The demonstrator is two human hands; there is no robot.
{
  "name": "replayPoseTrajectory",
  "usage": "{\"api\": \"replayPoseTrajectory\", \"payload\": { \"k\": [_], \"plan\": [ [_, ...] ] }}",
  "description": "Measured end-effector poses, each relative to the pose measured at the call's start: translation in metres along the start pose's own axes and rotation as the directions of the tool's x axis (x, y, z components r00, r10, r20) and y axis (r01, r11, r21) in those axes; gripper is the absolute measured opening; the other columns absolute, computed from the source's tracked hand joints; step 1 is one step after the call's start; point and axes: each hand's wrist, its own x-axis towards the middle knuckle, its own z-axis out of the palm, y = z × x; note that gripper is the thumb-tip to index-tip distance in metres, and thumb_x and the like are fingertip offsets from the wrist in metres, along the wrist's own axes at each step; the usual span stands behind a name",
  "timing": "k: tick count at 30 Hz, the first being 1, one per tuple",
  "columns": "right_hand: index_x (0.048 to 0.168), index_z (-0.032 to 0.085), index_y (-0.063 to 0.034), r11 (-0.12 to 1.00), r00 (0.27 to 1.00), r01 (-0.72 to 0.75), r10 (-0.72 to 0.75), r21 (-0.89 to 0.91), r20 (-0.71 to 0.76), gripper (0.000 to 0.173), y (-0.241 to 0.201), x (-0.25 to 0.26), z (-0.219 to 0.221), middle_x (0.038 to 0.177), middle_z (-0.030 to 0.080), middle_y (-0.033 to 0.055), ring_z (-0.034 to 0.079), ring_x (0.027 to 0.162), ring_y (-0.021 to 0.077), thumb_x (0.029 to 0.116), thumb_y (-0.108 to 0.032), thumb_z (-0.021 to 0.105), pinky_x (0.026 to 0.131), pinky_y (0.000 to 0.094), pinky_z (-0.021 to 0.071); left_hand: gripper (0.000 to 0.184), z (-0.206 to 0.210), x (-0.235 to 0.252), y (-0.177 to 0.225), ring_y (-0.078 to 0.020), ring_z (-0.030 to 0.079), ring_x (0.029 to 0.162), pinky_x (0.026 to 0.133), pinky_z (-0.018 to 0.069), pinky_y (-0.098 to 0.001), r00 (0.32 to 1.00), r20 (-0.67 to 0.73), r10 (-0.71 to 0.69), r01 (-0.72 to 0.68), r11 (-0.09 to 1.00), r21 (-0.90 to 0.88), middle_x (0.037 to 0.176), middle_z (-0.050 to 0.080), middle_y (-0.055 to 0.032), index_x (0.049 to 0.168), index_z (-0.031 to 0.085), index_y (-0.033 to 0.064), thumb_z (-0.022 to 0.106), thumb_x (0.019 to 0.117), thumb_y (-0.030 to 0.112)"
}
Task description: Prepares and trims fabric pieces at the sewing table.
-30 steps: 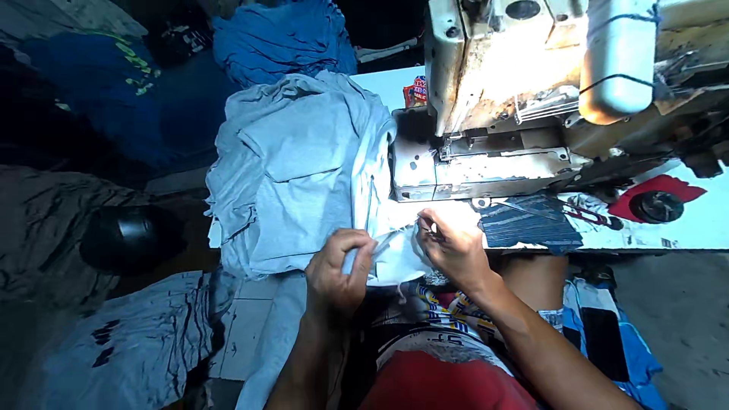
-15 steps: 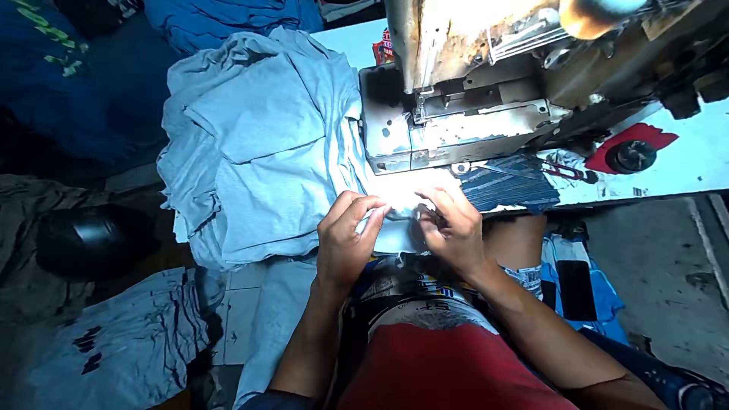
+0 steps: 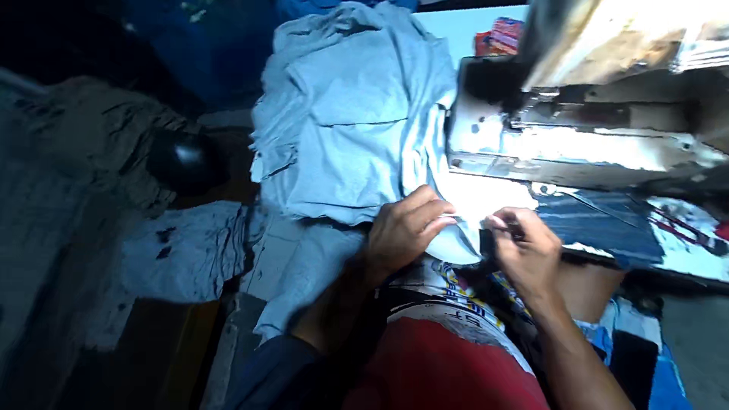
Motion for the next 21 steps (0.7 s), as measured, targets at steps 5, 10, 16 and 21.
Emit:
{"api": "replayPoseTrajectory", "payload": {
  "k": [5, 10, 16, 21],
  "plan": [
    [0.101, 0.071, 0.0012, 0.998, 1.0, -0.018, 0.017, 0.061, 0.011, 0.016, 0.004, 0.02, -0.032, 0.09, 0.069, 0.0093, 0.065, 0.077, 0.0089, 0.0982, -0.013, 0.066, 0.068, 0.024, 0.0556, 0.008, -0.002, -0.007, -0.006, -0.0058, 0.063, 0.077, 0.064, 0.0554, -0.025, 0.992, -0.072, -0.101, 0.102, 0.995, 0.015, 0.09, 0.064, 0.0021, 0.1, 0.079, 0.016, 0.074, 0.0956, 0.021],
    [0.105, 0.073, 0.0002, 0.978, 0.997, 0.01, -0.025, 0.209, 0.069, 0.019, -0.036, 0.01, -0.012, 0.098, 0.071, 0.009, 0.066, 0.075, 0.0083, 0.0937, -0.015, 0.074, 0.065, 0.0237, 0.0585, 0.007, 0.01, 0.005, 0.005, -0.0061, 0.065, 0.083, 0.071, 0.058, -0.0249, 0.983, -0.142, -0.115, 0.101, 0.99, -0.101, 0.092, 0.067, 0.0018, 0.097, 0.078, 0.0128, 0.078, 0.0917, 0.016],
    [0.111, 0.071, -0.004, 0.992, 0.998, -0.043, 0.048, 0.122, -0.033, 0.029, -0.038, -0.006, 0.019, 0.103, 0.069, 0.0083, 0.065, 0.076, 0.0103, 0.0902, -0.022, 0.08, 0.063, 0.0259, 0.0572, 0.01, 0.015, 0.022, 0.012, -0.0056, 0.065, 0.08, 0.066, 0.0574, -0.0221, 0.969, -0.176, -0.173, 0.134, 0.969, -0.209, 0.092, 0.067, 0.0031, 0.098, 0.077, 0.0117, 0.082, 0.0883, 0.013],
    [0.1, 0.072, -0.0063, 0.989, 0.997, -0.081, 0.081, 0.123, 0.001, 0.009, -0.025, -0.003, 0.026, 0.094, 0.067, 0.0034, 0.065, 0.079, 0.009, 0.0953, -0.014, 0.072, 0.067, 0.026, 0.0582, 0.01, 0.016, 0.024, 0.012, -0.0051, 0.065, 0.08, 0.065, 0.0567, -0.0217, 0.976, -0.151, -0.155, 0.124, 0.973, -0.195, 0.093, 0.067, 0.0043, 0.098, 0.078, 0.0128, 0.082, 0.0887, 0.015]
  ]
}}
